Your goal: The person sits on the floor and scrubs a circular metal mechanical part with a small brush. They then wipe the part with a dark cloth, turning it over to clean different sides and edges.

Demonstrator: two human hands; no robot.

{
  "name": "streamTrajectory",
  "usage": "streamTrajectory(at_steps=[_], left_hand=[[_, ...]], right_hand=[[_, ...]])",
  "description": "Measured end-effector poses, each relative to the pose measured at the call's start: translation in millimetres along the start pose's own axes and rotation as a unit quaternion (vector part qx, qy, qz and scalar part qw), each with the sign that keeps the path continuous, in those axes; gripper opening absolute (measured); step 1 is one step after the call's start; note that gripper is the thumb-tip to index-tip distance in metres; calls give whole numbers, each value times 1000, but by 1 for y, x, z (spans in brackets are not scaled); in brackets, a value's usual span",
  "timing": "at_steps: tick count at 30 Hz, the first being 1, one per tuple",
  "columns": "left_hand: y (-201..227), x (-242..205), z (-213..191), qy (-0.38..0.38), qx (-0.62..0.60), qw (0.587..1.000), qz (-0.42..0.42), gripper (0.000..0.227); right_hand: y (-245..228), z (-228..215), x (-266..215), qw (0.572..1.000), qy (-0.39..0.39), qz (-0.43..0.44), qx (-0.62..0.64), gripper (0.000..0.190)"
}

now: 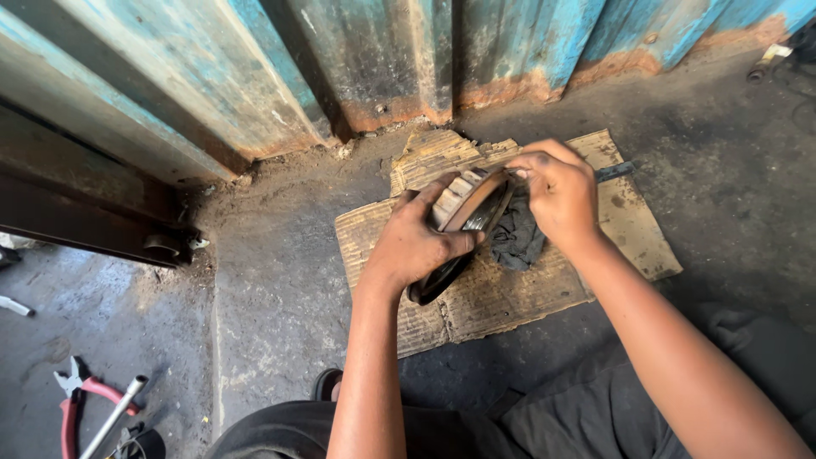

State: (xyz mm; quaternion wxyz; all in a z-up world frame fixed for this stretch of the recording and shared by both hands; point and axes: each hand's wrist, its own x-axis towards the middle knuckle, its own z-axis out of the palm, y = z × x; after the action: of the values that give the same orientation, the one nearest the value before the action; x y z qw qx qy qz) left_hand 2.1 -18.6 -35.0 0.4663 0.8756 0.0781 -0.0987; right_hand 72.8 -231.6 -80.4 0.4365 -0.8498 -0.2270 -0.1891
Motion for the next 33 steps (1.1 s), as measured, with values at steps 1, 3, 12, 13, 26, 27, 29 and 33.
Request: streamTrajectory(at_steps=[1,3,12,13,26,27,29,33], left_hand=[[3,-2,-1,-2,2,1000,7,97],[6,-2,-2,-3,6,1000,21,97],[-2,-2,-5,-10,-19,1000,5,95],[-1,-2,-3,-13,-9,1000,9,97],[1,1,-6,-16,26,999,10,101],[-3,-4,-3,-16,24,999,16,101],[-7,-3,3,-25,15,1000,-1,104],[-7,-1,3,4,69,996,58,104]], right_hand=[[-2,3,-3,1000,22,17,-6,29],[-17,16,-12,997,65,48,-17,24],[-15,10,-8,998,39,38,28,27],[-14,11,-12,998,54,-8,-11,26],[-35,-1,-27,958,23,-248,-141,28],[-42,-3,-41,945,7,-295,-141,31],[-33,0,-31,960,27,-241,-138,28],[-14,-7,-9,994,6,-67,-87,24]])
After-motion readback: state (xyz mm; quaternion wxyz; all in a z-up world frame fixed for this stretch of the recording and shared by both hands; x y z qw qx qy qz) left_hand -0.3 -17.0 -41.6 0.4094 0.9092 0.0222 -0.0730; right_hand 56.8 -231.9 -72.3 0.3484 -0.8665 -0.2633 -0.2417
